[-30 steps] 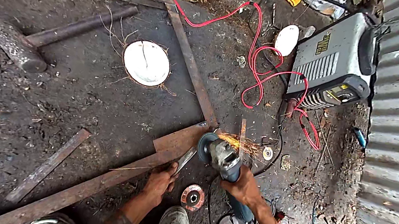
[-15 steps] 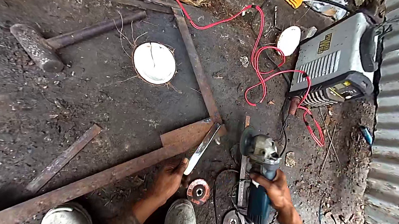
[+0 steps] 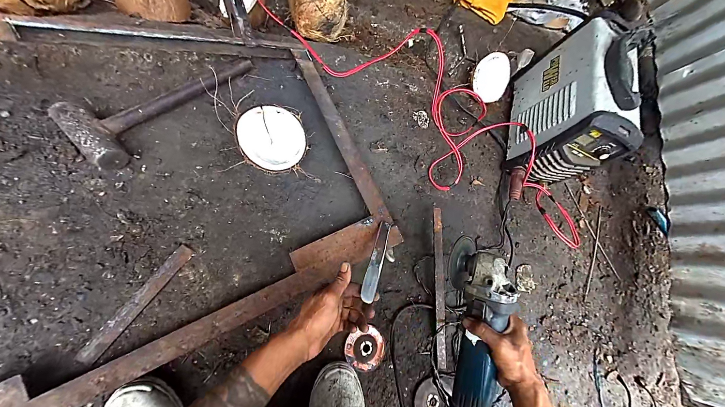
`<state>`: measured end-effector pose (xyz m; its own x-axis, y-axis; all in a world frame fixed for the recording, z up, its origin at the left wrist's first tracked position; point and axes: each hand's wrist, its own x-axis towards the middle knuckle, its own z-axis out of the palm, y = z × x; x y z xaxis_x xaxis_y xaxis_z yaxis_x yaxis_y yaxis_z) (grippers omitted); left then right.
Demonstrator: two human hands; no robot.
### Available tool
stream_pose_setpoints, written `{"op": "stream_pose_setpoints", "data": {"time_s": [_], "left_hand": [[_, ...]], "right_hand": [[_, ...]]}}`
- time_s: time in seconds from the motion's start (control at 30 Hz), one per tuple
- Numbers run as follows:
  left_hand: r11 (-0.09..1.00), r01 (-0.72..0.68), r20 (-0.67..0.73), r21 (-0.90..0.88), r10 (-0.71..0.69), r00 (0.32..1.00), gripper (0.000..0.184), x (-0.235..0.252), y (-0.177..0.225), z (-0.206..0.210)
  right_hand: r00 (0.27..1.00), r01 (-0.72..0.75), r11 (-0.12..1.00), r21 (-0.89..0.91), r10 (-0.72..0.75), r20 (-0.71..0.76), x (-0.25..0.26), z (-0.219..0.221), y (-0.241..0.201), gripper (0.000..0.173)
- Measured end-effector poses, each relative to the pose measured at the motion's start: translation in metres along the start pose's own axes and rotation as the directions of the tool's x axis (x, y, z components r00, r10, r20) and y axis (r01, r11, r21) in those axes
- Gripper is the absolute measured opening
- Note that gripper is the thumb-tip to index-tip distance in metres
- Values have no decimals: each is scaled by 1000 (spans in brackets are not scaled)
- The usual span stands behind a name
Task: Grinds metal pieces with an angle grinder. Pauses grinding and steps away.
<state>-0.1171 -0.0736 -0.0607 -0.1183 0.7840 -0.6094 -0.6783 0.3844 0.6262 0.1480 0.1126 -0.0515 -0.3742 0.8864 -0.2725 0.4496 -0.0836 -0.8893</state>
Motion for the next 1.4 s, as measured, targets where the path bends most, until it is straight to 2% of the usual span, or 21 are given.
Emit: {"op": "stream_pose_setpoints", "data": {"time_s": [0.17,0.23,0.33,0.43,0.57,0.67,0.9,1.2,1.4], "left_hand": [[998,50,-27,-28,-50,998,73,5,7,7],[997,78,-60,8,-77,995,63,7,6,7],[991,105,-140,80,-93,986,38,12,-6,-1],[985,122,-200,123,-96,975,28,20,-30,-20],[989,91,-247,119,-60,967,33,28,-53,-39],[990,92,-238,108,-64,969,35,29,-53,-42],[993,54,-183,102,-35,982,36,37,-63,-49],[998,57,-174,4,-56,983,33,40,-67,-50],[995,80,-150,-65,-89,985,32,43,-70,-56]], "right_hand": [[1000,-5,1000,17,5,18,0,4,0,46],[1000,2,1000,9,-2,30,1,4,2,47],[999,25,1000,-2,-25,46,0,5,3,46],[996,44,997,-57,-39,81,-2,10,1,47],[981,111,978,-175,-79,180,-5,23,-4,49],[963,163,944,-288,-87,257,-6,37,-3,53],[920,177,821,-543,58,387,-18,65,-4,67],[862,198,753,-627,170,477,-23,78,-9,66],[888,171,787,-592,137,439,-10,78,-8,65]]}}
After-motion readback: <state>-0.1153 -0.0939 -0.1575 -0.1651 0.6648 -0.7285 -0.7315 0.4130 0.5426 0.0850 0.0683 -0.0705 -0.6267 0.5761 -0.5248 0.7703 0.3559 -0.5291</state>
